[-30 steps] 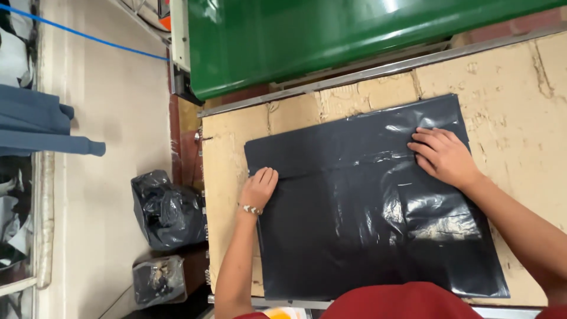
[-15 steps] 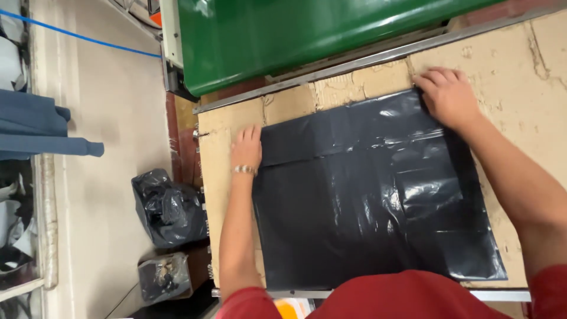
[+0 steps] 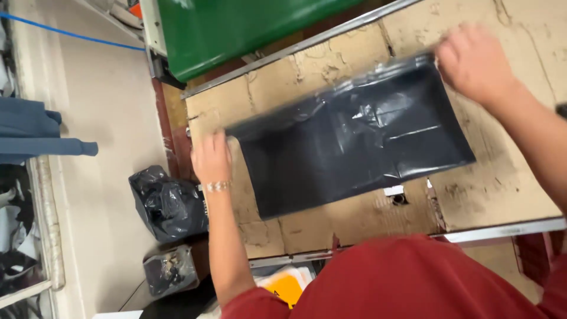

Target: Folding large black plastic bags and inserting them into yellow packaging sleeves

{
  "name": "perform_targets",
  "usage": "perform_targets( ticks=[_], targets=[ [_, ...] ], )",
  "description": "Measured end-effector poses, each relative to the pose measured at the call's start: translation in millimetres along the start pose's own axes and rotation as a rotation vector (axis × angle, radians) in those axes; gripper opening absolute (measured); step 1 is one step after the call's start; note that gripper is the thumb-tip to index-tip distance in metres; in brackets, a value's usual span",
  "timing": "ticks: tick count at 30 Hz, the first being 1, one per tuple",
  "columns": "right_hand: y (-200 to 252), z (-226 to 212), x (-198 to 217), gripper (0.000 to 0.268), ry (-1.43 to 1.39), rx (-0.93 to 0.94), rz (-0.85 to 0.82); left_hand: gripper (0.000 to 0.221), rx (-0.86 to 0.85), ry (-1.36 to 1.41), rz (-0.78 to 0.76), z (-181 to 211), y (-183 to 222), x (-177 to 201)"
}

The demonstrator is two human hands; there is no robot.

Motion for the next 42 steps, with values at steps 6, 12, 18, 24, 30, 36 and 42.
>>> perform_targets(
  ticks=[6,12,18,24,30,36,42],
  targets=[
    [153.0,-89.9,32.9,0.006,-0.208,0.147,-0.248,0.028,-0.025,0.156,-0.054,86.8,140.0,35.3],
    [183.0,-123.2,56.4,0.018,-0.316,0.128,-0.354,0.021,0.180,0.300,-0.434,117.1,201.7,17.9],
    [57.7,-207.9,83.5,0.047,-0.680,0.045,-0.005,0.054,0.079,0.593,-0.247,206.2,109.8,-8.9],
    [74.5,-223.2,61.3,0.086,-0.522,-0.140,-0.173,0.081,0.221,0.452,-0.651,232.9,122.6,13.5],
    [78.3,-166.5,16.6,0.088,-0.333,-0.456,-0.210,0.090,0.564,0.303,-0.753,191.8,103.1,-23.1],
    [6.1,-216.8,-13.3,0.085,-0.485,-0.332,-0.141,0.081,0.193,0.443,-0.568,235.6,24.9,-103.1],
    [80.5,-120.5,-44.5,0.089,-0.222,-0.453,-0.250,0.098,0.403,0.263,-0.611,126.6,137.0,-71.5]
  ],
)
Point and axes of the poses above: each hand's wrist, its own y-axis away from the middle knuckle, its own x-axis out of the back of the hand, z = x × y, the point moved 4 cm from there along -y, towards the middle knuckle, and after that the axes turned 9 degrees about y, right-handed, at the moved point
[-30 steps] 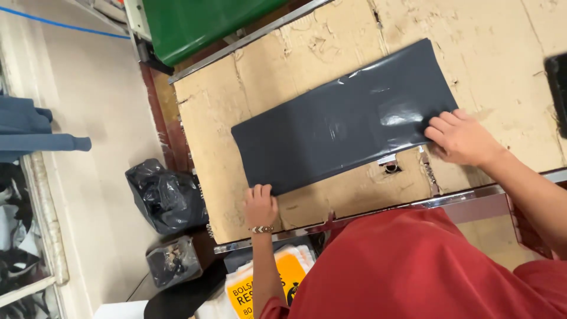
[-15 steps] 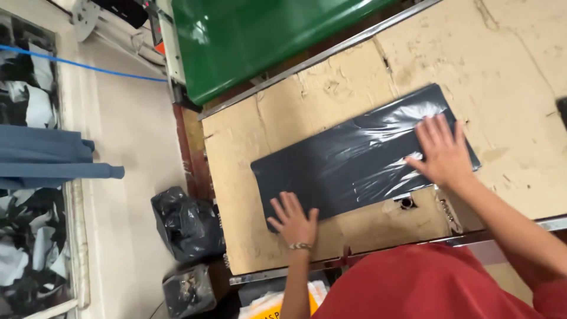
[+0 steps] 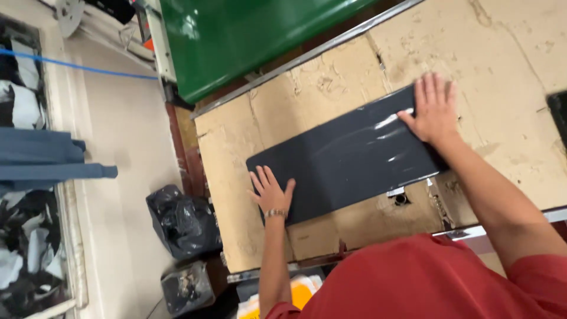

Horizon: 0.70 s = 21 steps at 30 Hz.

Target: Folding large black plastic bags and inserting them into yellow packaging sleeves

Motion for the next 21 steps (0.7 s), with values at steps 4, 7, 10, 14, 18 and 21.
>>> perform_targets(
  ticks=[4,7,10,14,18,21],
  targets=[
    [26.4,-83.5,35.6,0.089,-0.100,0.253,0.007,0.095,-0.601,0.061,-0.057,21.4,81.0,11.6],
    [86.3,-207.1,56.2,0.102,-0.529,0.506,-0.140,0.029,-0.781,-0.069,0.273,6.5,81.6,-25.2],
    [145.7,-259.8,24.1,0.096,-0.407,0.576,-0.130,0.012,-0.884,-0.005,0.040,25.3,85.2,-33.3],
    [192.6,-242.4,59.9,0.063,-0.521,0.653,-0.006,0.032,-0.844,0.149,-0.682,98.3,92.3,3.2],
    [215.5,-189.6,75.6,0.042,-1.041,0.371,-0.368,0.033,-0.557,1.193,-0.934,93.7,-0.3,-86.5],
    [233.1,-135.5,56.7,0.068,-1.109,-0.322,-0.843,0.062,-0.008,1.409,-1.217,76.6,-24.9,-138.0]
  ],
)
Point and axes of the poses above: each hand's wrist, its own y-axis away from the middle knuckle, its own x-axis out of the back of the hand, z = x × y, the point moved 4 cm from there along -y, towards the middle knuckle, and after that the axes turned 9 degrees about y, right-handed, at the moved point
